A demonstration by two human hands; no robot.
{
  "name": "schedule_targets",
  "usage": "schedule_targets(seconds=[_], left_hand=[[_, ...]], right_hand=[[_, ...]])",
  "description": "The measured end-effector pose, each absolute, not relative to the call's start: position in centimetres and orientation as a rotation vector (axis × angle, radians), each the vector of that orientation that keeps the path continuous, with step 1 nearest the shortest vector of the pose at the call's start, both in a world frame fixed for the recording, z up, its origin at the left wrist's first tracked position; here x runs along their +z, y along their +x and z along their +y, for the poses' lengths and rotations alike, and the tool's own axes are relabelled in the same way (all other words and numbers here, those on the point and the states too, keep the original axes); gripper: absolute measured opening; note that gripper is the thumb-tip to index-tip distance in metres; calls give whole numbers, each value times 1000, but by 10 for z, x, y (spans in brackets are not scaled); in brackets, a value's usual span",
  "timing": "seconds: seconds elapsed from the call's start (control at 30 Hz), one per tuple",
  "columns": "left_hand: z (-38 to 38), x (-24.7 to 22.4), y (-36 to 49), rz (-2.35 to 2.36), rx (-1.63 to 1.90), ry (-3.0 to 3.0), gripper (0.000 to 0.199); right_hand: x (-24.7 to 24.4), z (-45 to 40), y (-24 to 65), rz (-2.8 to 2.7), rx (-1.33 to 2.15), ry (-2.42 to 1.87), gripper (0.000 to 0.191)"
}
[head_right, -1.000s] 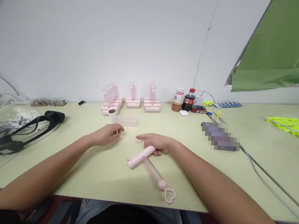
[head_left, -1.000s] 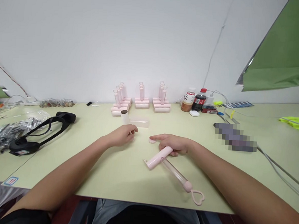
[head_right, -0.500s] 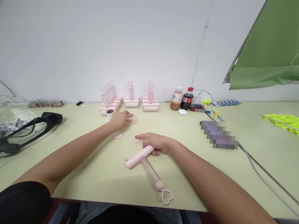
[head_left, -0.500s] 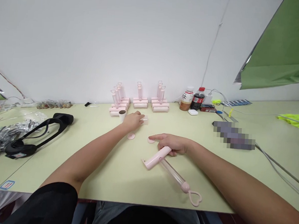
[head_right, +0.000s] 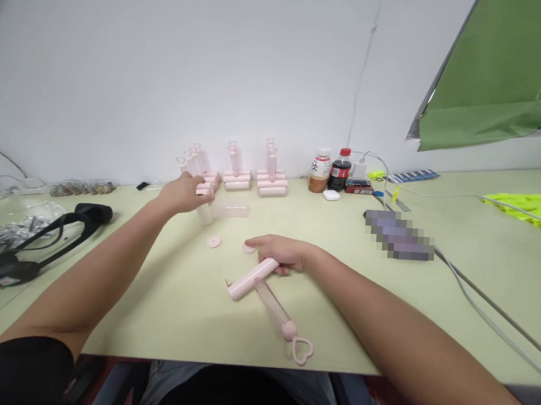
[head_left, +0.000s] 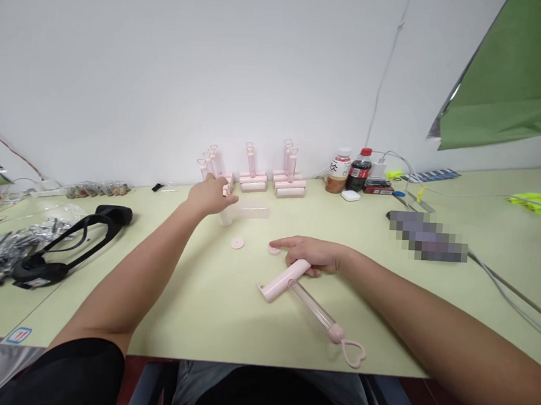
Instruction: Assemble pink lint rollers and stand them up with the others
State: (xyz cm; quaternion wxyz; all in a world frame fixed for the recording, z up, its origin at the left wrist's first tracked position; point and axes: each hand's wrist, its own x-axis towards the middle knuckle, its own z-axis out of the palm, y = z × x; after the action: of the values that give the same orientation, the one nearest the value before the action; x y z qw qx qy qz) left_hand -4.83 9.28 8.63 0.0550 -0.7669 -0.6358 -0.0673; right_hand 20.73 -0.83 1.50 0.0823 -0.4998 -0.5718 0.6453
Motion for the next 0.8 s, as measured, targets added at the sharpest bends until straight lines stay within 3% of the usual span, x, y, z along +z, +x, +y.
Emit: schedule_targets(seconds=[0.1, 0.2, 0.43, 0.53, 0.63, 0.8], left_hand=[[104, 84, -66, -1929, -2, -2533, 48], [118, 72, -69, -1885, -64, -2594, 39], [135, 71, -59, -1861, -120, -2619, 48], [114, 76, -51, -1905, -146, -2483, 58], [78, 73, -41, -1844, -140, -2391, 49], [38, 49, -31, -1739, 279, -2807, 49]], right_hand=[[15, -8, 208, -1705, 1930, -1482, 82], [13, -8, 208, -1707, 1928, -1474, 82], [12, -8, 210, -1682, 1938, -1492, 82], [12, -8, 210, -1672, 1940, -1481, 82], [10, -7, 212, -1646, 1951, -1433, 84], [6, -5, 214, -1634, 1946, -1435, 84]])
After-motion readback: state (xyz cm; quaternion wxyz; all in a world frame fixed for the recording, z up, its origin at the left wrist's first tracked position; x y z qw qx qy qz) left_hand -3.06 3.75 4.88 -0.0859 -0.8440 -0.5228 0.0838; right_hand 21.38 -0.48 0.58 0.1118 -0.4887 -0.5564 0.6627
